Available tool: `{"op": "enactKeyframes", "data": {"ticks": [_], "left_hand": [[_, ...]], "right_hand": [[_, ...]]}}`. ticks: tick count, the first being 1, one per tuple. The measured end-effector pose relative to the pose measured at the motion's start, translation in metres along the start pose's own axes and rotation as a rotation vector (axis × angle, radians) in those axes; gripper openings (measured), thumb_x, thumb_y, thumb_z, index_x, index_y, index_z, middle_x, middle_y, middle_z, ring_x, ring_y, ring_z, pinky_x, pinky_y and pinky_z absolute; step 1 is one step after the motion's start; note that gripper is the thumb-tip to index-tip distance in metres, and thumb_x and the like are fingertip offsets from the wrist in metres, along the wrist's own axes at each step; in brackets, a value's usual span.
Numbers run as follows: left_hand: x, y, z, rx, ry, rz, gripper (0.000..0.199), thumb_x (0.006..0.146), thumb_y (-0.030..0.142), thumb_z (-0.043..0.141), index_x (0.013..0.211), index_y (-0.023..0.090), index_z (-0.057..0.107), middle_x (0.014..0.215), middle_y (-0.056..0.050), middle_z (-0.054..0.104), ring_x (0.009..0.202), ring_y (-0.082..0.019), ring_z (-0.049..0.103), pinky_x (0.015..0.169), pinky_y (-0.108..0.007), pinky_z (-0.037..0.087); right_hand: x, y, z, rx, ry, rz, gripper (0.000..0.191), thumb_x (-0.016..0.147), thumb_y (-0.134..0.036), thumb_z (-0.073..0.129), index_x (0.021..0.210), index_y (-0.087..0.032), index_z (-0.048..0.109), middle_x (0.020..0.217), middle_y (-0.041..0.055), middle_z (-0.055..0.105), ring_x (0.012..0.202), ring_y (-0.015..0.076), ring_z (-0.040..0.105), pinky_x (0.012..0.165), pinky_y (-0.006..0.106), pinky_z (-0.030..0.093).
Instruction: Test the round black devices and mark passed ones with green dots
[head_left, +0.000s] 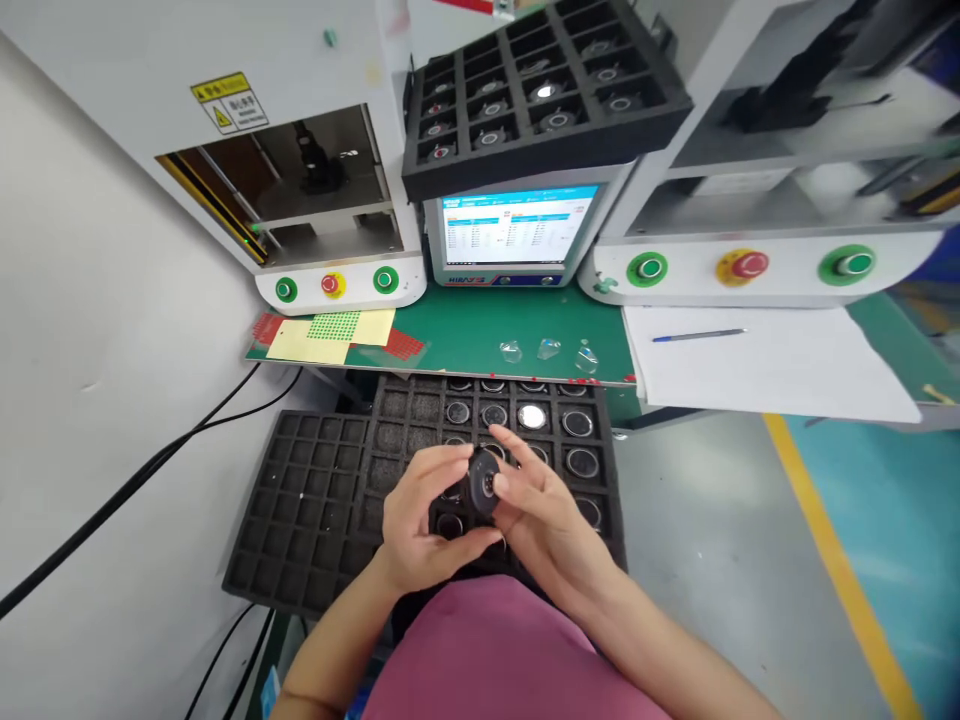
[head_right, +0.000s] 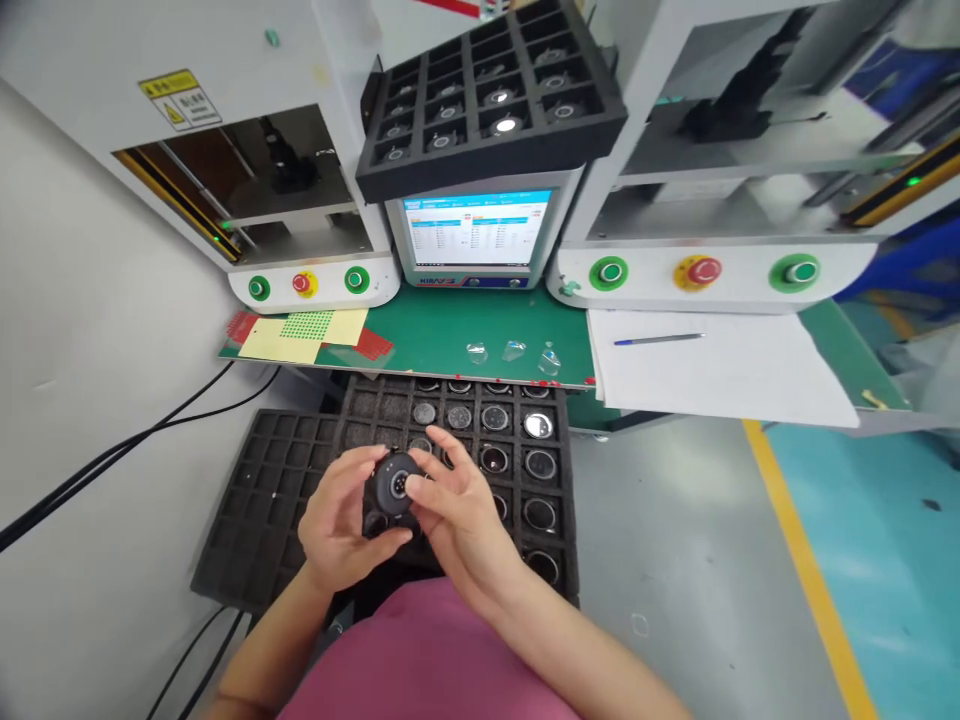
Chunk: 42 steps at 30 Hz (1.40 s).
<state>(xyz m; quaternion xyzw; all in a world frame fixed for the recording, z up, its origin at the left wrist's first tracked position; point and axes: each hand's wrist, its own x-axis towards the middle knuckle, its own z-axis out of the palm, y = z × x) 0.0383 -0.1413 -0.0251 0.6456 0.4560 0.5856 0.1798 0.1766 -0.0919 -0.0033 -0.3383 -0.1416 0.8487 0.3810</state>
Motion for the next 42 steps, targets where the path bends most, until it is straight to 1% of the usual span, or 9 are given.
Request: {"op": "enactKeyframes", "data": {"ticks": [3,6,9,12,14,18,24,32,42], "left_hand": [[0.006,-0.005,0.004,-0.003,0.012,0.114,0.059,0.075,0.027,0.076,0.13,0.026,0.055,0.11,-0.01,0.068,0.101,-0.024,0.065,0.085,-0.041,0.055],[0.008,-0.002,0.007,-0.041,0.006,0.105,0.057,0.079,0.036,0.072,0.132,0.021,0.055,0.11,-0.012,0.068,0.101,-0.025,0.064,0.085,-0.041,0.055],[0.006,0.005,0.009,-0.076,0.013,0.019,0.053,0.086,0.043,0.062,0.133,0.02,0.054,0.111,-0.013,0.065,0.103,-0.026,0.064,0.085,-0.042,0.056],[0.004,0.013,0.009,-0.171,0.019,-0.119,0.05,0.089,0.043,0.058,0.134,0.021,0.053,0.116,-0.012,0.058,0.099,-0.025,0.067,0.074,-0.036,0.062],[0.004,0.016,0.008,-0.22,-0.028,-0.166,0.051,0.087,0.036,0.062,0.135,0.022,0.052,0.118,-0.011,0.053,0.095,-0.023,0.068,0.068,-0.03,0.063],[0.005,0.019,0.003,-0.215,-0.126,-0.142,0.058,0.08,0.026,0.072,0.134,0.022,0.052,0.119,-0.01,0.054,0.095,-0.021,0.067,0.069,-0.029,0.064],[0.007,0.022,-0.003,-0.126,-0.184,-0.111,0.062,0.077,0.03,0.075,0.134,0.023,0.053,0.114,-0.01,0.06,0.096,-0.02,0.065,0.07,-0.03,0.063],[0.006,0.02,-0.004,-0.077,-0.203,-0.068,0.062,0.08,0.034,0.071,0.137,0.022,0.05,0.115,-0.011,0.059,0.096,-0.02,0.064,0.074,-0.031,0.061],[0.014,0.022,-0.005,-0.013,-0.216,-0.002,0.059,0.081,0.035,0.07,0.135,0.02,0.052,0.112,-0.011,0.061,0.096,-0.018,0.064,0.077,-0.03,0.059]], "right_hand": [[-0.007,-0.002,0.002,0.043,-0.043,0.094,0.057,0.057,-0.025,0.084,0.106,-0.025,0.055,0.078,-0.0048,0.065,0.065,0.01,0.064,0.061,0.022,0.054],[-0.009,0.0,0.001,-0.001,-0.079,0.055,0.057,0.058,-0.027,0.084,0.107,-0.025,0.053,0.087,-0.0016,0.068,0.066,0.0115,0.065,0.059,0.023,0.054],[-0.009,0.001,-0.002,-0.076,0.006,-0.182,0.051,0.059,-0.023,0.083,0.099,-0.026,0.053,0.093,-0.0014,0.069,0.071,0.0131,0.068,0.062,0.025,0.055],[-0.016,-0.003,-0.005,-0.164,0.126,-0.452,0.034,0.065,-0.014,0.079,0.087,-0.025,0.055,0.074,-0.0055,0.068,0.065,0.01,0.065,0.062,0.02,0.052],[-0.025,-0.008,-0.006,-0.229,0.122,-0.502,0.029,0.067,-0.01,0.077,0.083,-0.025,0.058,0.062,-0.0067,0.066,0.059,0.0084,0.061,0.059,0.018,0.051],[-0.037,-0.016,-0.004,-0.249,0.019,-0.392,0.03,0.066,-0.009,0.08,0.085,-0.026,0.065,0.06,-0.0075,0.066,0.056,0.007,0.06,0.058,0.016,0.052],[-0.035,-0.018,-0.002,-0.157,-0.119,-0.19,0.027,0.068,-0.014,0.083,0.087,-0.026,0.067,0.059,-0.008,0.067,0.056,0.0049,0.061,0.059,0.013,0.052],[-0.035,-0.015,-0.001,-0.078,-0.141,-0.098,0.029,0.065,-0.011,0.084,0.074,-0.022,0.059,0.062,-0.0072,0.069,0.056,0.0037,0.059,0.059,0.012,0.051],[-0.033,-0.016,0.0,-0.033,-0.153,-0.07,0.032,0.067,-0.009,0.081,0.071,-0.02,0.052,0.062,-0.008,0.067,0.055,0.0032,0.058,0.057,0.011,0.05]]}}
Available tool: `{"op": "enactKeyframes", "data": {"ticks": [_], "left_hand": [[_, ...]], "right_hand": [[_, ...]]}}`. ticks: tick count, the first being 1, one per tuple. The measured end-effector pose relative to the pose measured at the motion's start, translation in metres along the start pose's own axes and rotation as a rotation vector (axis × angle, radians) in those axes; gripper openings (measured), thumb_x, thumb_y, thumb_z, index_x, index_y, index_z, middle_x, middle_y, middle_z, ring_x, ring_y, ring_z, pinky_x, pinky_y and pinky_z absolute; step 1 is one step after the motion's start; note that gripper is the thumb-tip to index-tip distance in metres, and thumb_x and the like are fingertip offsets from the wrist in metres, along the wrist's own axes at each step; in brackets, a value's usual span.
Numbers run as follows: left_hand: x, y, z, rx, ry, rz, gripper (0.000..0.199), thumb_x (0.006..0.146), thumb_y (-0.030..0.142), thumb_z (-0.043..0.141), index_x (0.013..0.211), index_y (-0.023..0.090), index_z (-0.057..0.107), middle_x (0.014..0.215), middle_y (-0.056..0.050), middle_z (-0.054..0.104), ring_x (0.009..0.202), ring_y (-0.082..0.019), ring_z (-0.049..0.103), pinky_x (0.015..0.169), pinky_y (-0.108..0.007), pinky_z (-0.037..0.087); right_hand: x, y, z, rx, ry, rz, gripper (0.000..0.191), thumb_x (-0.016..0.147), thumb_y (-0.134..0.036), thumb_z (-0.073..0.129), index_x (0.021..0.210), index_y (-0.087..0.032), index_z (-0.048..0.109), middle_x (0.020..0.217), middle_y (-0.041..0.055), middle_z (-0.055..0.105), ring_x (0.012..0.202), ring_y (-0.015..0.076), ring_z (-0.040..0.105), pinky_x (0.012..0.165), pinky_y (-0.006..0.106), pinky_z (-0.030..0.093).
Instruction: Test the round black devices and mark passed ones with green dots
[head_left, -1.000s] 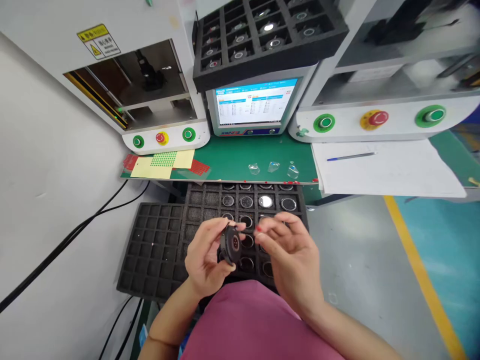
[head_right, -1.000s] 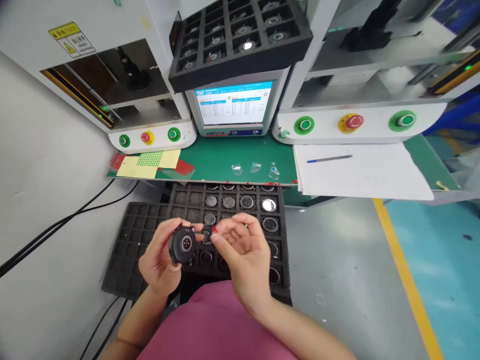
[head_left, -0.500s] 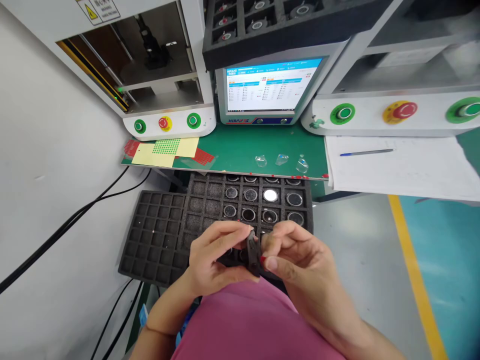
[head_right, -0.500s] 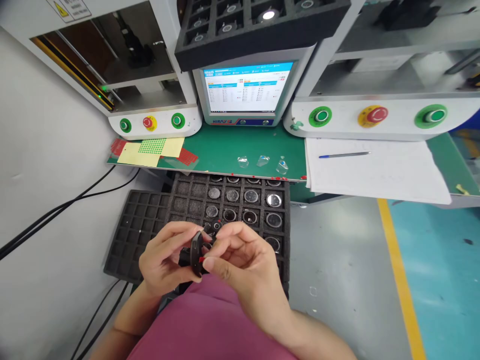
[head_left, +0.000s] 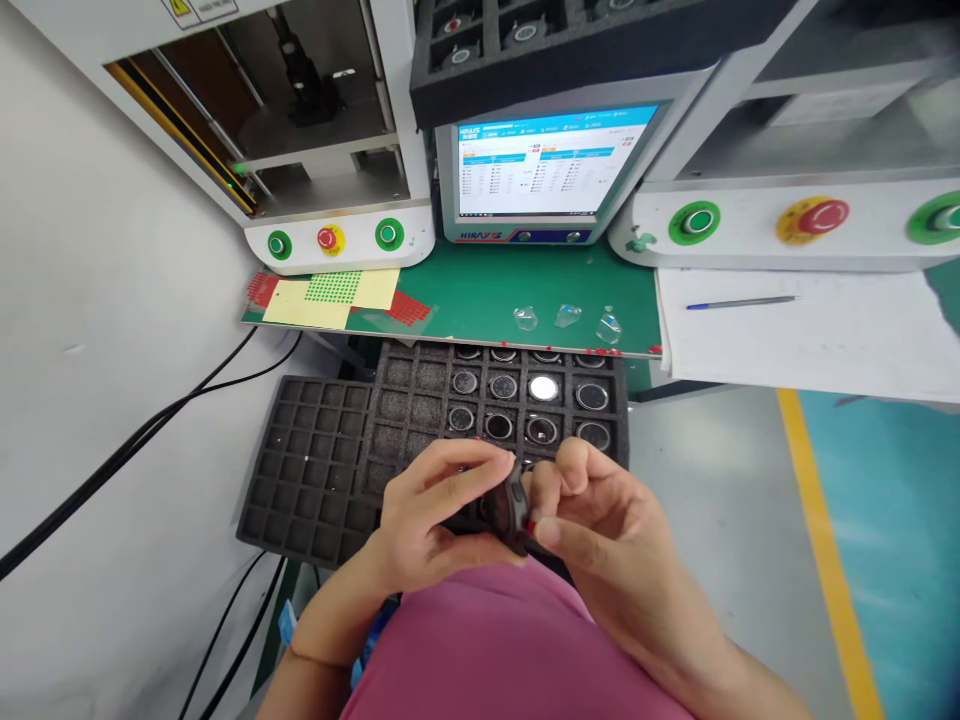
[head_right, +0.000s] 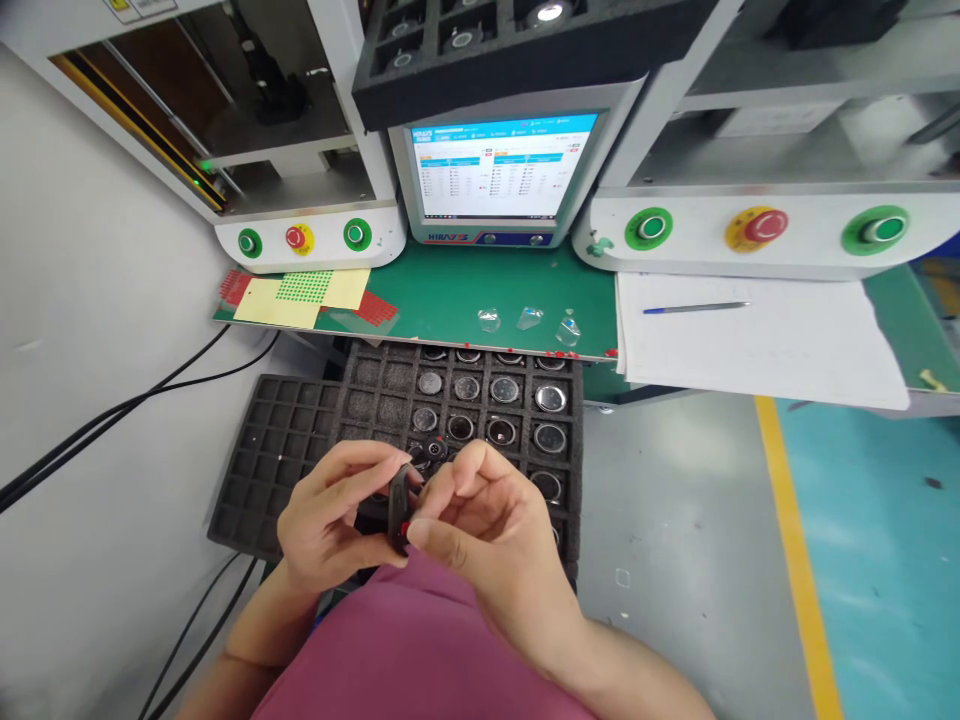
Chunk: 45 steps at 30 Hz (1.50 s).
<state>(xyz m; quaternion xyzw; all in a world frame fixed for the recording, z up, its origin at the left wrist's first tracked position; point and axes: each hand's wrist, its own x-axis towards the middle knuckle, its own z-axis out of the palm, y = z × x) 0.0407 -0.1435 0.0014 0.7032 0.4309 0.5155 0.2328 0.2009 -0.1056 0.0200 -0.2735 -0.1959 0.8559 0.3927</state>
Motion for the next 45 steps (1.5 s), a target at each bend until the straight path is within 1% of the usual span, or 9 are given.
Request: {"op": "enactKeyframes", "data": {"ticks": [11,23,26,29,32,35,38,42,45], "left_hand": [[0.003,0.003,-0.005,0.074,-0.038,0.007,0.059,0.08,0.032,0.071,0.135,0.021,0.052,0.113,-0.009,0.062,0.097,-0.016,0.064,0.077,-0.025,0.058],[0.006,0.008,-0.011,0.194,-0.05,0.016,0.059,0.082,0.031,0.07,0.137,0.024,0.05,0.111,-0.008,0.065,0.095,-0.016,0.066,0.078,-0.027,0.059],[0.008,0.007,-0.011,0.187,-0.054,0.046,0.06,0.082,0.032,0.07,0.138,0.023,0.049,0.109,-0.008,0.065,0.094,-0.016,0.066,0.079,-0.027,0.058],[0.007,0.005,-0.013,0.161,-0.06,0.057,0.061,0.082,0.036,0.069,0.138,0.026,0.049,0.107,-0.008,0.065,0.092,-0.016,0.066,0.078,-0.027,0.058],[0.004,0.001,-0.015,0.076,-0.047,0.03,0.06,0.08,0.04,0.069,0.136,0.026,0.051,0.107,-0.008,0.064,0.091,-0.017,0.065,0.076,-0.028,0.059],[0.002,-0.002,-0.014,-0.045,-0.009,-0.019,0.061,0.077,0.039,0.073,0.133,0.025,0.055,0.108,-0.009,0.063,0.09,-0.018,0.065,0.074,-0.029,0.06],[0.003,-0.003,-0.009,-0.301,0.033,-0.129,0.057,0.075,0.041,0.074,0.128,0.026,0.061,0.108,-0.008,0.062,0.083,-0.017,0.067,0.07,-0.029,0.06],[0.008,0.004,0.003,-0.648,0.012,-0.339,0.054,0.082,0.046,0.065,0.132,0.027,0.056,0.107,-0.011,0.067,0.081,-0.02,0.069,0.057,-0.027,0.059],[0.009,0.015,0.01,-0.822,-0.014,-0.427,0.042,0.095,0.041,0.044,0.131,0.021,0.056,0.096,-0.013,0.07,0.071,-0.019,0.068,0.045,-0.023,0.053]], "right_hand": [[-0.004,-0.003,0.002,-0.058,0.002,-0.005,0.03,0.071,-0.006,0.076,0.074,-0.022,0.051,0.063,-0.0084,0.068,0.057,0.0048,0.06,0.059,0.013,0.051],[-0.002,-0.003,0.006,-0.117,0.081,-0.01,0.032,0.068,-0.011,0.078,0.072,-0.022,0.049,0.059,-0.0073,0.064,0.054,0.0079,0.058,0.056,0.019,0.051],[0.0,-0.002,0.005,-0.079,0.056,0.036,0.034,0.067,-0.012,0.08,0.074,-0.022,0.048,0.059,-0.0078,0.062,0.054,0.0076,0.057,0.055,0.018,0.05],[0.003,0.0,0.002,-0.029,0.012,0.14,0.04,0.065,-0.014,0.082,0.085,-0.025,0.049,0.065,-0.0088,0.06,0.056,0.0075,0.055,0.053,0.018,0.048],[0.006,0.005,0.002,0.023,0.012,0.22,0.056,0.055,-0.02,0.088,0.095,-0.027,0.05,0.077,-0.0072,0.058,0.062,0.009,0.056,0.053,0.019,0.046],[0.01,0.01,0.008,0.033,0.026,0.258,0.063,0.051,-0.024,0.091,0.1,-0.027,0.051,0.081,-0.0064,0.056,0.069,0.0093,0.057,0.059,0.02,0.046],[0.014,0.015,0.013,0.031,-0.016,0.264,0.068,0.049,-0.031,0.092,0.104,-0.027,0.052,0.084,-0.0047,0.059,0.073,0.0108,0.057,0.062,0.021,0.046],[0.016,0.015,0.011,0.001,0.002,0.099,0.054,0.06,-0.047,0.083,0.103,-0.026,0.058,0.09,-0.0004,0.061,0.074,0.0128,0.056,0.055,0.021,0.045],[0.014,0.01,0.006,-0.098,0.087,-0.035,0.039,0.071,-0.049,0.075,0.098,-0.025,0.063,0.103,0.0049,0.064,0.091,0.018,0.059,0.056,0.022,0.048]]}}
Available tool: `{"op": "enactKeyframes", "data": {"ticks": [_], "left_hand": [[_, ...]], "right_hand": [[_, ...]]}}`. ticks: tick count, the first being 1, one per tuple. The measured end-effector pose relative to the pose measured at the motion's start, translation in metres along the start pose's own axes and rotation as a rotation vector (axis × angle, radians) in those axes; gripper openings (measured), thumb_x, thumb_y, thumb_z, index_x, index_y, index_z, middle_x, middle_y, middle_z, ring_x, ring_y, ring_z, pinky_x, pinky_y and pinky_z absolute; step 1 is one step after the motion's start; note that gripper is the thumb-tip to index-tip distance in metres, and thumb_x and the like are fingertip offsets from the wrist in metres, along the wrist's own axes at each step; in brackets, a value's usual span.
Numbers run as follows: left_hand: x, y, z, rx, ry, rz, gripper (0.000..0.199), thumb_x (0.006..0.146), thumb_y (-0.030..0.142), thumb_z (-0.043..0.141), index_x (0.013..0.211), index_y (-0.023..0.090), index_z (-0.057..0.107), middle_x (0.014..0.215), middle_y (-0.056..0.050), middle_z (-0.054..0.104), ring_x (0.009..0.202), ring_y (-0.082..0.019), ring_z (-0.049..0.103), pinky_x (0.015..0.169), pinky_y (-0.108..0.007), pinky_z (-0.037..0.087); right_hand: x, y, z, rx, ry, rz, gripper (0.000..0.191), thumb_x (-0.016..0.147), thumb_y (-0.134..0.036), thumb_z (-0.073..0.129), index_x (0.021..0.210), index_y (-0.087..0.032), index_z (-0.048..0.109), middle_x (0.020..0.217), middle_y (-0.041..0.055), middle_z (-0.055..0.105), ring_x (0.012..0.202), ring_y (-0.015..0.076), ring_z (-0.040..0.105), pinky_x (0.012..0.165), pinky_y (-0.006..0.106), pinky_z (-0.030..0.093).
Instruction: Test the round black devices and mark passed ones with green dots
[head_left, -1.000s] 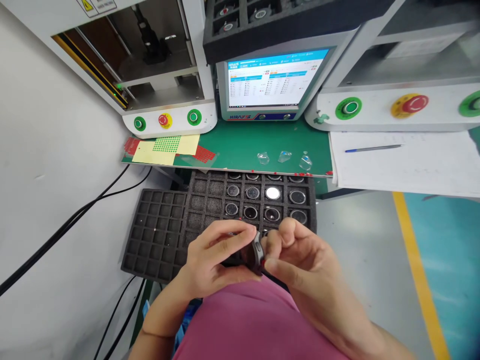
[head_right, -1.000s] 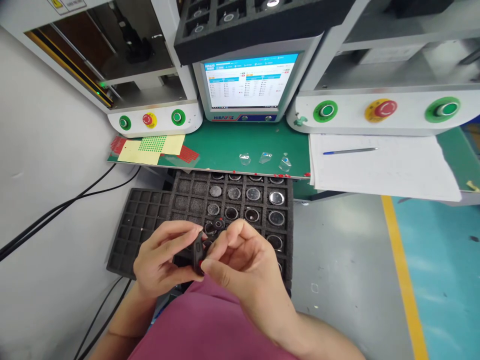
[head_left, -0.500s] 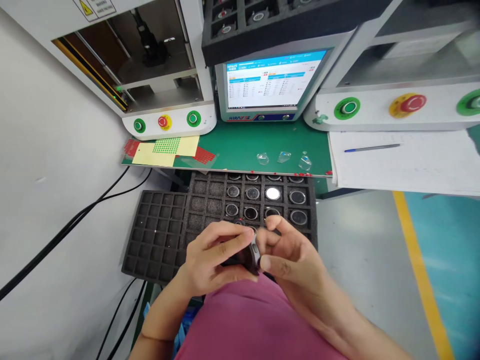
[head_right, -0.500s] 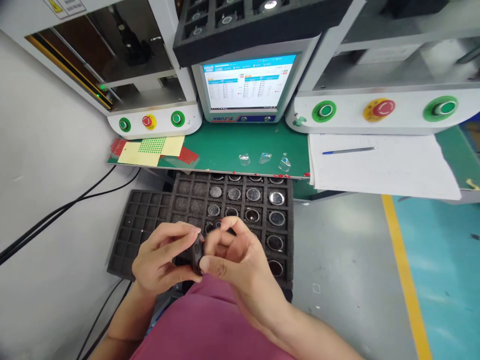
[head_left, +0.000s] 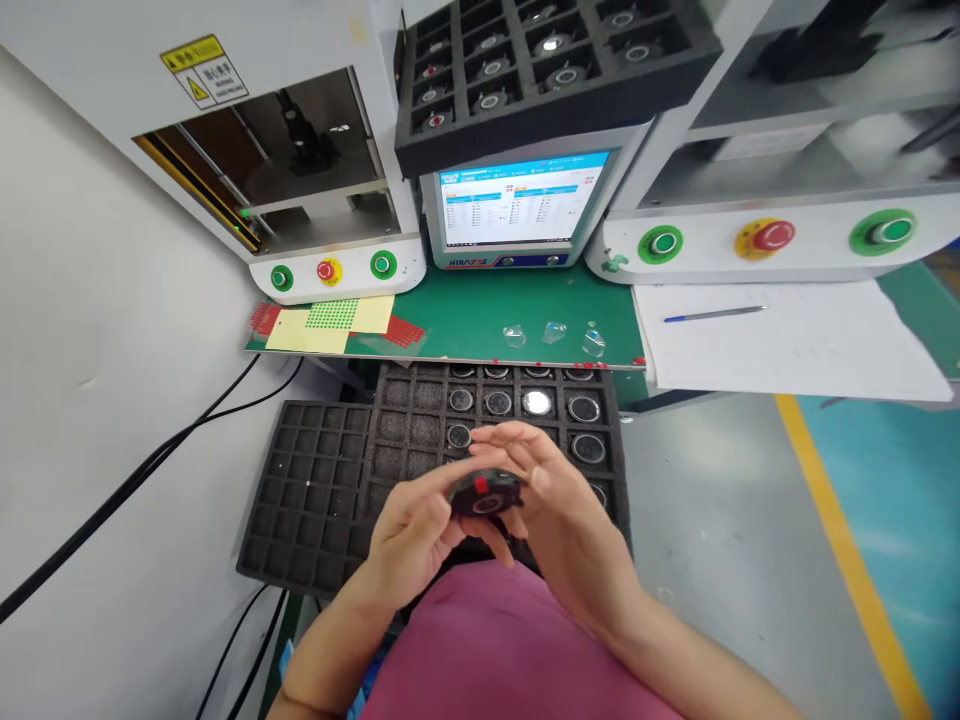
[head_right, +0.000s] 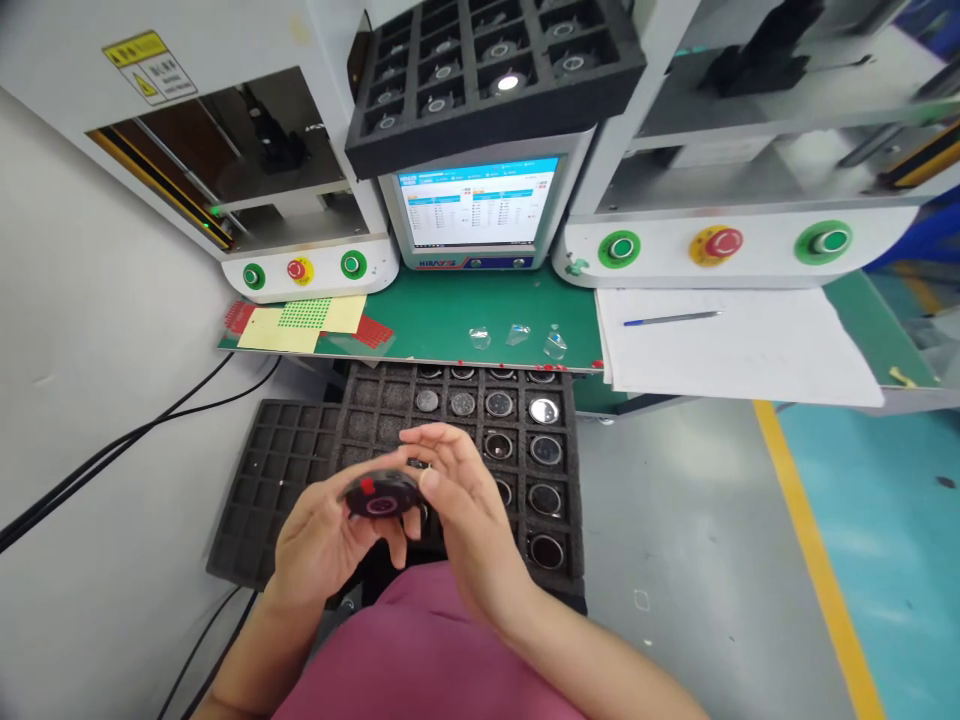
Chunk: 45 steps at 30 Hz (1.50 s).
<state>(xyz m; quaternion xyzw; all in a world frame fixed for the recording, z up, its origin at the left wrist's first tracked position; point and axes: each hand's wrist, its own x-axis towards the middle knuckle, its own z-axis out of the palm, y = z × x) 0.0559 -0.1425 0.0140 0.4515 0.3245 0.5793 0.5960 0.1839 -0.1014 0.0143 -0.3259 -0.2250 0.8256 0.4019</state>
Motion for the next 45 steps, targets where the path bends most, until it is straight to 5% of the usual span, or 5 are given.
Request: {"op": "enactKeyframes", "data": {"ticks": [5,10,14,20,45], "left_hand": [[-0.007,0.002,0.019,0.054,0.105,-0.16,0.035,0.091,0.046,0.052,0.104,0.015,0.061,0.077,-0.006,0.062,0.058,-0.012,0.059,0.05,-0.023,0.051],[-0.003,0.003,0.029,0.32,0.203,-0.105,0.021,0.093,0.037,0.053,0.082,0.019,0.054,0.065,0.002,0.055,0.05,-0.008,0.054,0.047,-0.02,0.047],[-0.004,0.005,0.029,0.55,0.154,-0.066,0.017,0.096,0.032,0.045,0.09,0.02,0.055,0.075,0.0,0.059,0.063,-0.011,0.058,0.057,-0.023,0.05],[-0.007,0.007,0.028,0.76,0.071,0.022,0.014,0.097,0.024,0.039,0.1,0.02,0.052,0.084,-0.003,0.062,0.075,-0.014,0.059,0.069,-0.028,0.051],[-0.005,0.002,0.034,0.914,0.019,0.059,0.013,0.089,0.013,0.043,0.097,0.02,0.048,0.079,-0.002,0.061,0.063,-0.014,0.058,0.054,-0.025,0.047]], "right_hand": [[-0.01,0.001,-0.003,-0.079,-0.083,-0.05,0.029,0.081,-0.048,0.065,0.099,-0.026,0.066,0.107,0.0067,0.067,0.076,0.0166,0.062,0.042,0.02,0.043],[-0.022,0.01,-0.001,-0.154,-0.099,-0.143,0.023,0.087,-0.042,0.061,0.104,-0.027,0.067,0.112,0.006,0.067,0.075,0.0141,0.062,0.044,0.018,0.043],[-0.027,0.014,0.001,-0.141,-0.068,-0.186,0.018,0.089,-0.036,0.059,0.103,-0.029,0.066,0.11,0.0046,0.068,0.1,0.0197,0.063,0.071,0.026,0.054],[-0.026,0.02,0.008,-0.09,0.018,-0.277,0.019,0.086,-0.022,0.052,0.094,-0.028,0.068,0.102,0.0028,0.069,0.098,0.0202,0.064,0.086,0.035,0.051],[-0.025,0.021,0.014,0.068,0.117,-0.318,0.018,0.08,-0.019,0.049,0.07,-0.024,0.062,0.087,-0.0017,0.068,0.082,0.0151,0.064,0.071,0.025,0.051]]}}
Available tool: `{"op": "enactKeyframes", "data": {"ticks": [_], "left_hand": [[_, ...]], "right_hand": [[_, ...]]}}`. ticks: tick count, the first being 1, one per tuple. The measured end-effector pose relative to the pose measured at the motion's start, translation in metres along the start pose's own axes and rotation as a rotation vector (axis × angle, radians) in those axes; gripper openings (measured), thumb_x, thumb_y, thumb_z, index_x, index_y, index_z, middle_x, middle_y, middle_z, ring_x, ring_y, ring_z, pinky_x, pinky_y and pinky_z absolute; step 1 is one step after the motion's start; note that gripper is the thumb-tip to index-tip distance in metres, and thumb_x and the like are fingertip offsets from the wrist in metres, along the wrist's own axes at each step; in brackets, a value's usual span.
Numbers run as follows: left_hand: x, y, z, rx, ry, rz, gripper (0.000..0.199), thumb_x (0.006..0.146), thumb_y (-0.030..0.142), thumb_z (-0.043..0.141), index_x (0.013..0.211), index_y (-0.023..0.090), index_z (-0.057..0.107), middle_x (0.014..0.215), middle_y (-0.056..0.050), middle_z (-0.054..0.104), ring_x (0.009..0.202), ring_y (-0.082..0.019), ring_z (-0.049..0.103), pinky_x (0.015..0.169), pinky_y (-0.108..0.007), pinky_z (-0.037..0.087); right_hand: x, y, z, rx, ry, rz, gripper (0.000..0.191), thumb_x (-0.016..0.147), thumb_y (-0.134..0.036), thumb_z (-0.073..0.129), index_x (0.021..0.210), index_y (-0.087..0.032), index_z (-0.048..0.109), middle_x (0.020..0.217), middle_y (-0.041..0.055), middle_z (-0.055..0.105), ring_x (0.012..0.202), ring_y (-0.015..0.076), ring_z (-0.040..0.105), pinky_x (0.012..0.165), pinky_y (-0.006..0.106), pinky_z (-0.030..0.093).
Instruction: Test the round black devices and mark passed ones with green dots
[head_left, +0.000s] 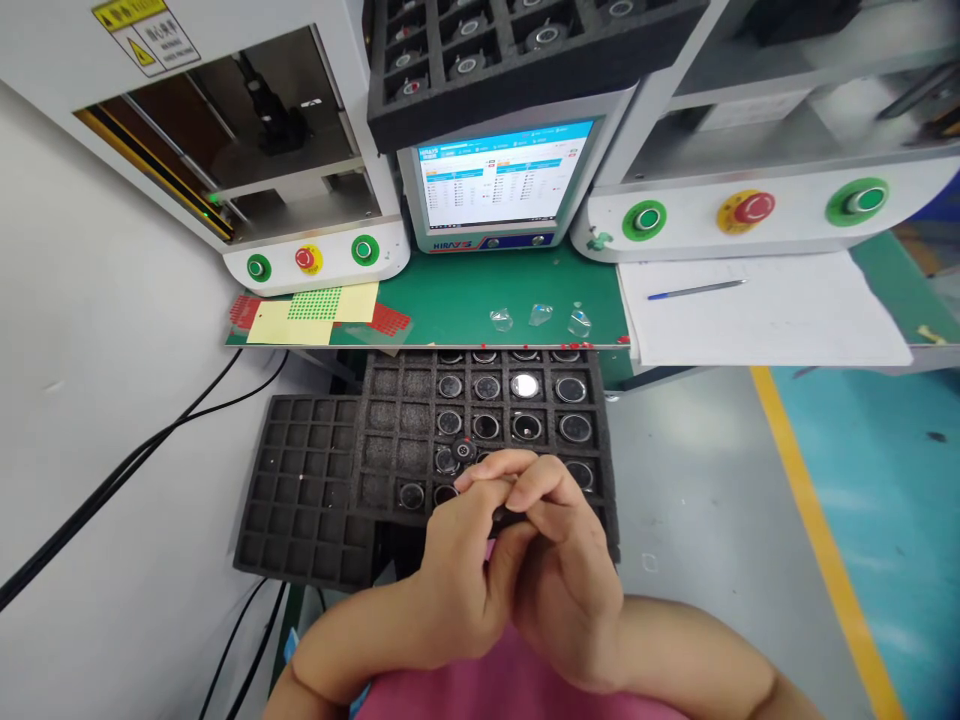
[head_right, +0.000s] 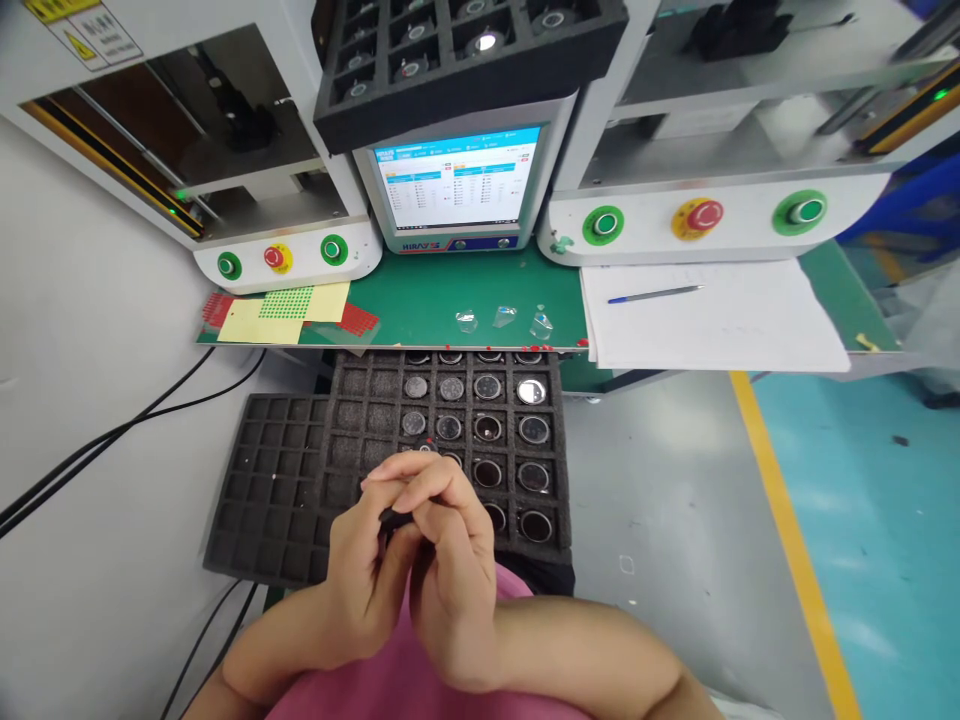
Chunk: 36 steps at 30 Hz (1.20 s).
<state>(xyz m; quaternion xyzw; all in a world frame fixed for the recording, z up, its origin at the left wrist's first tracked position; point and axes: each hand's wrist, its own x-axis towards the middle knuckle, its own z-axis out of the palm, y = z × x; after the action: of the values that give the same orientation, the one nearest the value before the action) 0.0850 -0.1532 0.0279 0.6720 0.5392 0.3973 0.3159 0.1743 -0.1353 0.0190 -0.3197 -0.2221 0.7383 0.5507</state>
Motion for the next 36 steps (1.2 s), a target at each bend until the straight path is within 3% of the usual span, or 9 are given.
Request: {"op": "enactKeyframes", "data": {"ticks": [5,8,12,15,18,25,32,36], "left_hand": [[-0.001,0.001,-0.002,-0.071,0.025,-0.002,0.016,0.087,0.011,0.047,0.097,0.021,0.053,0.077,-0.001,0.061,0.066,-0.014,0.056,0.059,-0.026,0.043],[0.002,0.003,-0.004,-0.473,-0.032,-0.167,0.009,0.092,0.022,0.047,0.094,0.019,0.056,0.081,-0.004,0.062,0.071,-0.015,0.057,0.065,-0.028,0.044],[0.007,0.01,-0.006,-1.253,-0.1,-0.413,0.026,0.096,0.037,0.042,0.086,0.016,0.055,0.066,-0.002,0.059,0.06,-0.013,0.054,0.061,-0.026,0.041],[0.009,0.016,-0.006,-1.456,-0.129,-0.483,0.027,0.095,0.036,0.043,0.089,0.014,0.057,0.062,-0.002,0.058,0.058,-0.013,0.055,0.059,-0.024,0.037],[0.009,0.018,-0.005,-1.526,-0.131,-0.466,0.027,0.096,0.035,0.043,0.087,0.014,0.058,0.057,-0.002,0.056,0.056,-0.014,0.054,0.055,-0.023,0.032],[0.009,0.019,-0.005,-1.486,-0.089,-0.561,0.028,0.092,0.038,0.051,0.084,0.013,0.06,0.059,-0.001,0.054,0.055,-0.012,0.05,0.056,-0.023,0.033],[0.008,0.013,0.003,-1.514,-0.086,-0.536,0.038,0.09,0.048,0.05,0.074,0.014,0.057,0.056,0.0,0.049,0.052,-0.011,0.044,0.053,-0.023,0.034],[0.009,0.013,0.005,-1.53,-0.049,-0.534,0.034,0.092,0.041,0.05,0.075,0.013,0.058,0.056,0.0,0.05,0.054,-0.011,0.045,0.055,-0.023,0.033]], "right_hand": [[0.0,-0.004,-0.003,-0.019,-0.041,-0.009,0.018,0.087,-0.023,0.048,0.075,-0.024,0.061,0.084,-0.0016,0.067,0.079,0.0141,0.065,0.069,0.025,0.052],[0.002,-0.013,-0.008,-0.104,-0.134,0.006,0.018,0.09,-0.036,0.048,0.093,-0.026,0.063,0.097,0.0037,0.068,0.087,0.019,0.066,0.067,0.029,0.055],[0.007,-0.021,-0.021,-0.3,-0.279,-0.355,0.035,0.084,-0.04,0.062,0.116,-0.026,0.054,0.117,0.0087,0.062,0.112,0.0269,0.059,0.089,0.043,0.053],[0.012,-0.021,-0.028,-0.392,-0.503,-0.53,0.061,0.074,-0.016,0.068,0.129,-0.025,0.043,0.124,0.0105,0.058,0.114,0.0269,0.059,0.094,0.045,0.053],[0.018,-0.02,-0.031,-0.418,-0.585,-0.582,0.075,0.066,-0.002,0.062,0.133,-0.025,0.039,0.122,0.0094,0.059,0.113,0.0231,0.06,0.099,0.042,0.052],[0.022,-0.021,-0.033,-0.429,-0.574,-0.589,0.073,0.071,-0.006,0.065,0.134,-0.026,0.037,0.119,0.0096,0.063,0.109,0.0221,0.063,0.097,0.041,0.053],[0.025,-0.017,-0.04,-0.404,-0.617,-0.522,0.079,0.067,-0.004,0.067,0.136,-0.028,0.036,0.119,0.0077,0.063,0.097,0.0222,0.066,0.086,0.038,0.057],[0.029,-0.014,-0.042,-0.416,-0.664,-0.568,0.077,0.069,-0.006,0.071,0.136,-0.027,0.039,0.121,0.0078,0.065,0.102,0.0223,0.065,0.096,0.042,0.053]]}}
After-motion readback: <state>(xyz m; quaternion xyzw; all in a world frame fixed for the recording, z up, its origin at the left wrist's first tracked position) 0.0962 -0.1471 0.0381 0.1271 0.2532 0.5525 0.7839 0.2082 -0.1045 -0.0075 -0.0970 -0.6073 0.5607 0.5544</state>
